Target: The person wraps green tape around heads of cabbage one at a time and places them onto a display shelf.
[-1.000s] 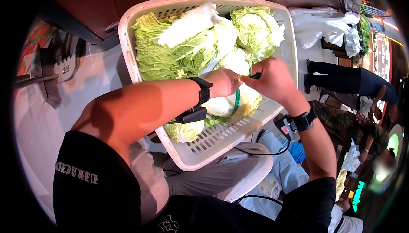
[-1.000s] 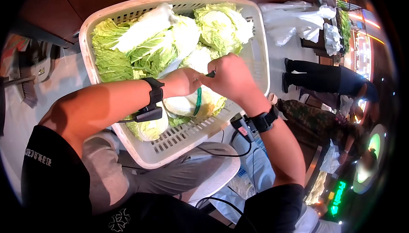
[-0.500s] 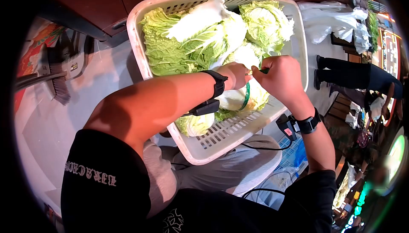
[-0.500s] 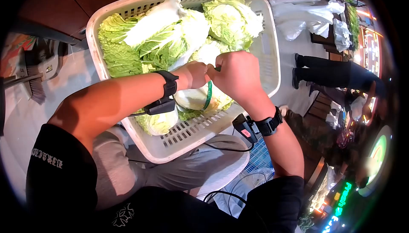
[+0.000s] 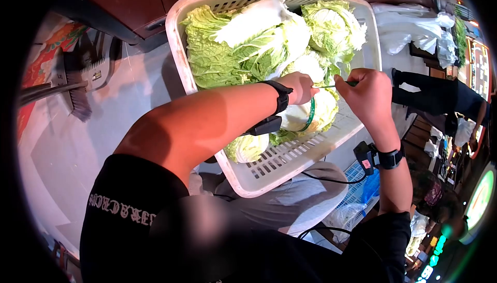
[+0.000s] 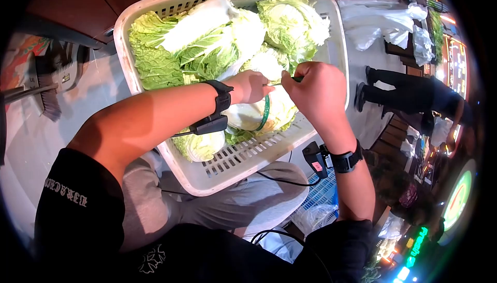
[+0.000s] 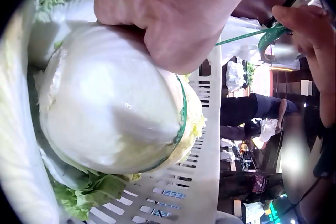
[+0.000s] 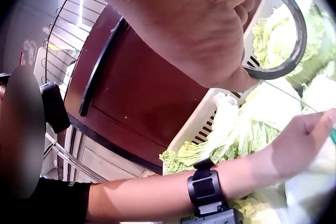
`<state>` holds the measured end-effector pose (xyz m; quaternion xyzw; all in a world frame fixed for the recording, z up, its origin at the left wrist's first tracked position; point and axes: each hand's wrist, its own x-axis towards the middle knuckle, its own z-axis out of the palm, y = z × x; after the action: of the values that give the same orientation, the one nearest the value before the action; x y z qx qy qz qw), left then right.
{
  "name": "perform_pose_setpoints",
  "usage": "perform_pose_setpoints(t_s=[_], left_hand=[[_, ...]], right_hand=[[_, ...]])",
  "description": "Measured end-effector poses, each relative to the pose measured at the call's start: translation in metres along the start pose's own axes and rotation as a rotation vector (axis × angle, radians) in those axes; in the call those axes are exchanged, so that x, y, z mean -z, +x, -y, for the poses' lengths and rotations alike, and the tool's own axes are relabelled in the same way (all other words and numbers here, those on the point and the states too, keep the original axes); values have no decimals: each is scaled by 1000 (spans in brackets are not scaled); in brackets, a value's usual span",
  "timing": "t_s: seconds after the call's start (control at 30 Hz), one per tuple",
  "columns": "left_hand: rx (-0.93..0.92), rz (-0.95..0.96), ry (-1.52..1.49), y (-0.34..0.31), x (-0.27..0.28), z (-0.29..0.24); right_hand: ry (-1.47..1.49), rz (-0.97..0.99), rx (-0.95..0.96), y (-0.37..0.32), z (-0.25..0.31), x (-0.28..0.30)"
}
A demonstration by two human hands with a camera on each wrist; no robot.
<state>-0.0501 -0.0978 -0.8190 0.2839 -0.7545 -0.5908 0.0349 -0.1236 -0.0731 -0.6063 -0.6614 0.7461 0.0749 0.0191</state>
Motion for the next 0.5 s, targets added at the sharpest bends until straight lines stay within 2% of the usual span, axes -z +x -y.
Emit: perform_pose_setpoints(t_s=[0.07,0.13,0.17,0.2,0.23,0.27,0.3,0.33,0.37,0.4,0.5], left_hand=[[-17,-13,32,-2,1,-2],[-278,122,810,21,-8,21],[-519,-332,388,29,-27,60],[-451,-253,318,30,-29,59],[-378,-181,252,30,-31,57],[-217,-156,199,22,-19,37],[-248,-198,120,12,-16,37],[-277,-249,37,1,-15,37],[-69,-258,-146,0,-16,27],[7,-97,-112,-3,2,18],[-69,-189,-228,-9,2,23]], right_hand=[[-36,-33,54,-2,-1,3],[272,-179,-145,5,-6,38],[354,-306,-142,15,-14,75],[431,-433,-127,27,-22,112],[311,-428,-21,44,-31,140],[246,-384,-25,44,-37,145],[181,-340,-27,43,-43,150],[177,-250,-128,37,-49,130],[357,-232,-225,29,-64,110],[548,-201,-318,22,-81,84],[708,-259,-450,-16,-103,22]])
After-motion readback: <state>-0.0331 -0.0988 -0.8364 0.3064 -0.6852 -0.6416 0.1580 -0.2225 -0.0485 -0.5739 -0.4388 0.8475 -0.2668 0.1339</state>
